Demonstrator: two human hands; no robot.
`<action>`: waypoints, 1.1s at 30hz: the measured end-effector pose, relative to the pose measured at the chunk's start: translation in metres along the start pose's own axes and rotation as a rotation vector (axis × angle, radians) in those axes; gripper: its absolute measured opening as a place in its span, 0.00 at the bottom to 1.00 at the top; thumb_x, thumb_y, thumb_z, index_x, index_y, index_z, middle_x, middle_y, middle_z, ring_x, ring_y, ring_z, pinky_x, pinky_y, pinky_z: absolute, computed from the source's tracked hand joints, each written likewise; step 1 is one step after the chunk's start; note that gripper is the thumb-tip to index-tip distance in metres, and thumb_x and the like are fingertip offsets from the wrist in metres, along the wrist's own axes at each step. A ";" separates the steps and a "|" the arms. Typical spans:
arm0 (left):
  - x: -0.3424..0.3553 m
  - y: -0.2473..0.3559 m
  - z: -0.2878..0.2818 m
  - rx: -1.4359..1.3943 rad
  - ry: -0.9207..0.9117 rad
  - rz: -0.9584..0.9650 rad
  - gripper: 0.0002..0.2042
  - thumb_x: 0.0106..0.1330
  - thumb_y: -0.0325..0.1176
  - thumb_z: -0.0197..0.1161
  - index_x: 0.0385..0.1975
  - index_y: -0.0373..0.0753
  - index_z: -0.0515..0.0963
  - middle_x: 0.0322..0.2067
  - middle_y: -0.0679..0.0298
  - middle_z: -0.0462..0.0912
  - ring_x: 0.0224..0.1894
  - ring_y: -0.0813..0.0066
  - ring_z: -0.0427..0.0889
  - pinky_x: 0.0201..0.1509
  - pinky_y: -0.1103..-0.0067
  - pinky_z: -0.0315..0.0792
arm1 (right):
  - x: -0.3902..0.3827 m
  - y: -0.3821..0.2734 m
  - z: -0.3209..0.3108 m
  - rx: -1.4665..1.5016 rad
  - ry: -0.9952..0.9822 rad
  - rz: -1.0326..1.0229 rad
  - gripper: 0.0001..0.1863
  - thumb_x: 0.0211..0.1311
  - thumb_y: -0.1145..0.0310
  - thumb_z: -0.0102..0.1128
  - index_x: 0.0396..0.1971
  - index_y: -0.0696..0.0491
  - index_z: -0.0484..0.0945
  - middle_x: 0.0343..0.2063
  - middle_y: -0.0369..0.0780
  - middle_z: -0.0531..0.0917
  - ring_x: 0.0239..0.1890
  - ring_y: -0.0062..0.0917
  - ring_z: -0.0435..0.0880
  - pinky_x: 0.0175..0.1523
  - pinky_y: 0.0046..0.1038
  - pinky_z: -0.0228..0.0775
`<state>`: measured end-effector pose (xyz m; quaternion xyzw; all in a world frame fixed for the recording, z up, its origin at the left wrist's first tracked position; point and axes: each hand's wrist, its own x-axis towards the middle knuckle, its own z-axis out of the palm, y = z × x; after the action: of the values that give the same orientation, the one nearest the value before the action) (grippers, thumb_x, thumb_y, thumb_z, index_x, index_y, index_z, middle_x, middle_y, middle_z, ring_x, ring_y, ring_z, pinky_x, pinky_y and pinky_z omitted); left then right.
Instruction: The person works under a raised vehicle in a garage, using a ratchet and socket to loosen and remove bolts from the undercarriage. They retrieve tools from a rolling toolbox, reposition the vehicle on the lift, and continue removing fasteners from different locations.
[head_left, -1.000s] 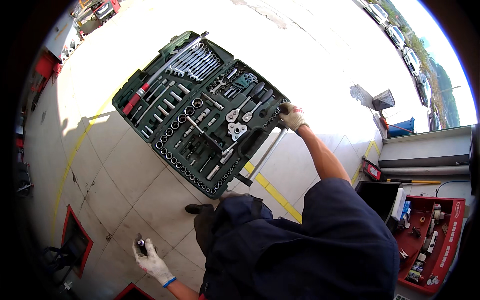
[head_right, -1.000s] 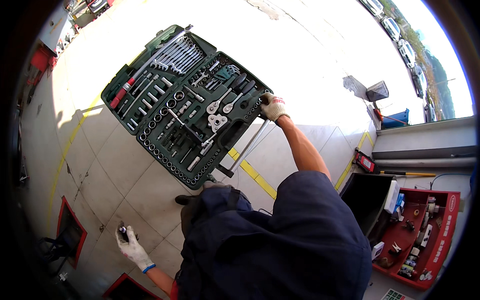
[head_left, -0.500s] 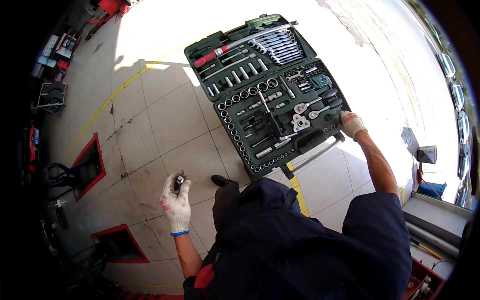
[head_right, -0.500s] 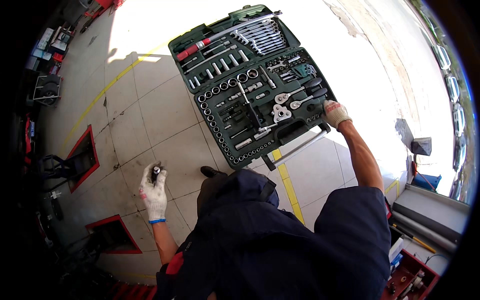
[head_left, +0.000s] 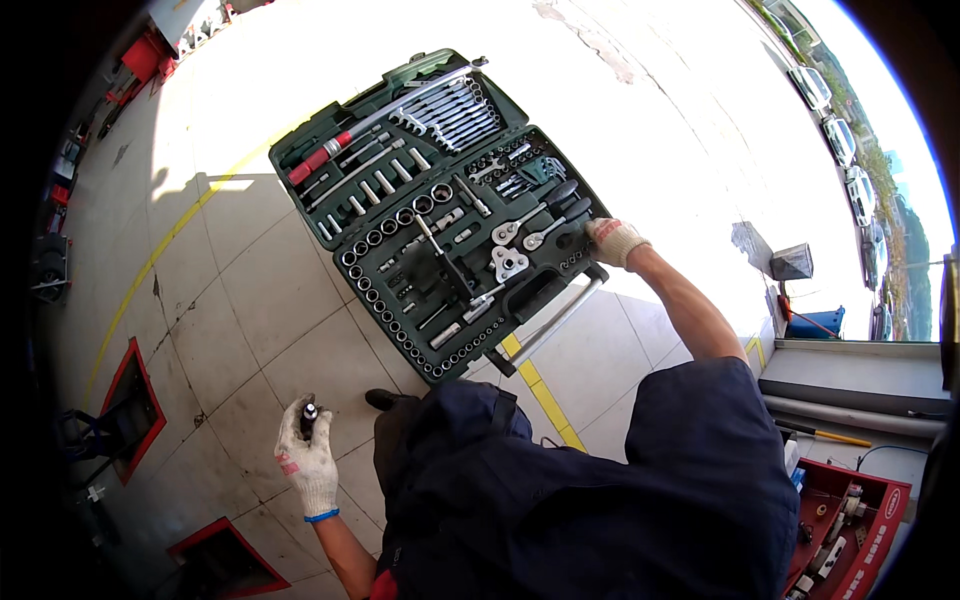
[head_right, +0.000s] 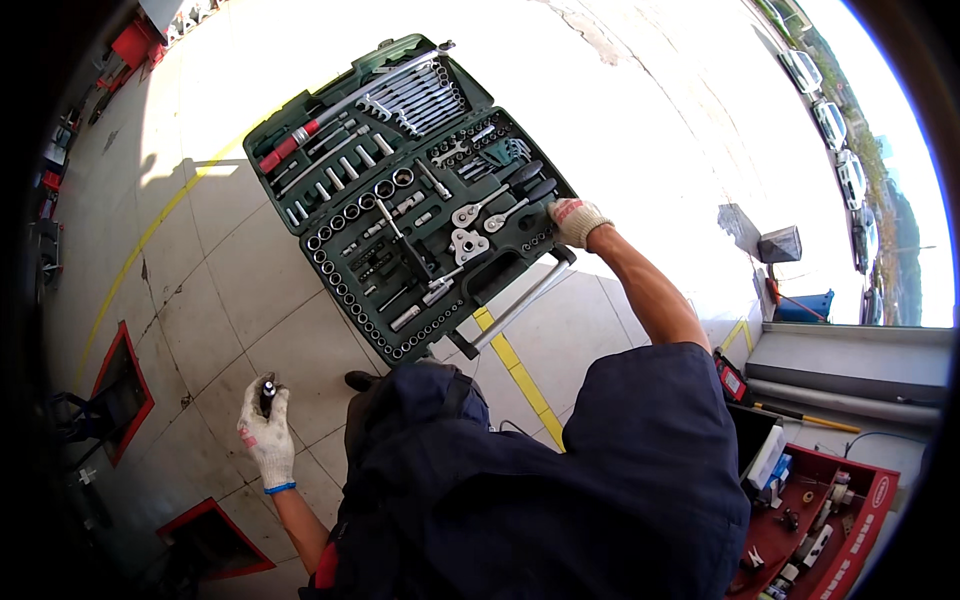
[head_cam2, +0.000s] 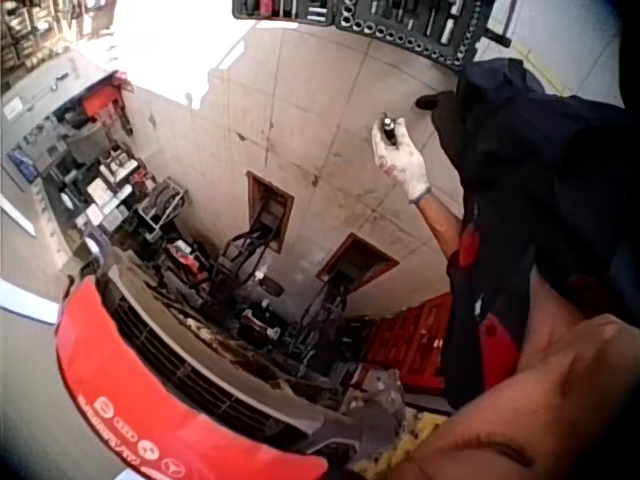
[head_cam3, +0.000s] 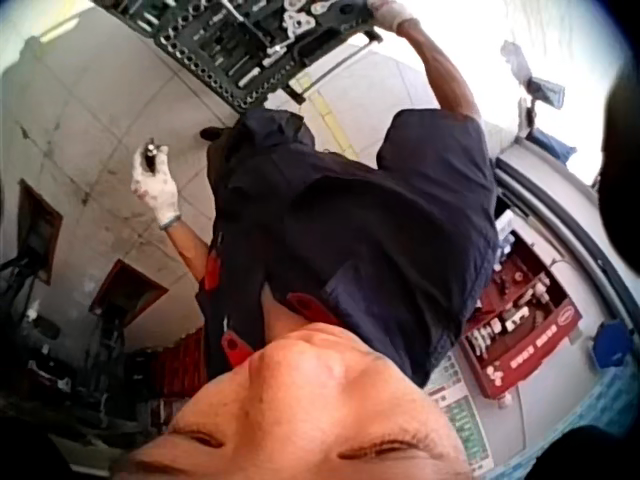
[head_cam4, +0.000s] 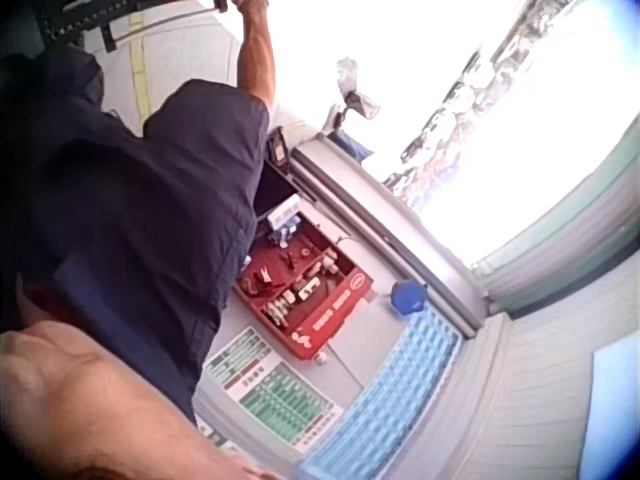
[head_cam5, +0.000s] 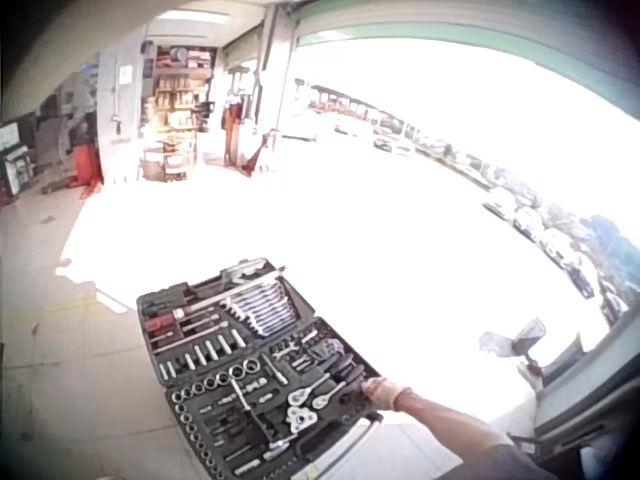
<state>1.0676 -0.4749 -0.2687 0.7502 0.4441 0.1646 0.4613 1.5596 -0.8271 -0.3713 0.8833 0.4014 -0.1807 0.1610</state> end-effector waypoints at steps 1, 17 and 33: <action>0.003 -0.001 0.000 0.013 -0.010 0.000 0.14 0.67 0.24 0.68 0.51 0.31 0.81 0.42 0.62 0.85 0.45 0.75 0.84 0.53 0.77 0.79 | -0.001 -0.001 0.000 -0.007 0.010 -0.022 0.15 0.56 0.61 0.68 0.38 0.56 0.80 0.37 0.49 0.86 0.43 0.42 0.87 0.49 0.39 0.81; 0.024 0.049 0.044 0.079 -0.201 0.168 0.15 0.69 0.26 0.63 0.55 0.33 0.80 0.44 0.58 0.82 0.48 0.67 0.83 0.56 0.72 0.78 | -0.070 -0.078 -0.067 1.668 0.154 0.075 0.12 0.61 0.71 0.57 0.40 0.65 0.76 0.24 0.41 0.83 0.22 0.23 0.85 0.28 0.24 0.83; 0.049 0.101 0.065 0.454 -0.339 0.508 0.19 0.62 0.34 0.71 0.54 0.43 0.81 0.39 0.62 0.81 0.43 0.59 0.82 0.47 0.64 0.78 | -0.028 -0.255 -0.122 1.872 -0.497 -0.494 0.12 0.64 0.72 0.60 0.44 0.63 0.74 0.31 0.43 0.84 0.27 0.27 0.89 0.32 0.27 0.85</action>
<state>1.1888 -0.4885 -0.2256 0.9362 0.1866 0.0445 0.2946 1.3703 -0.6330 -0.2865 0.4830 0.2247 -0.6323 -0.5625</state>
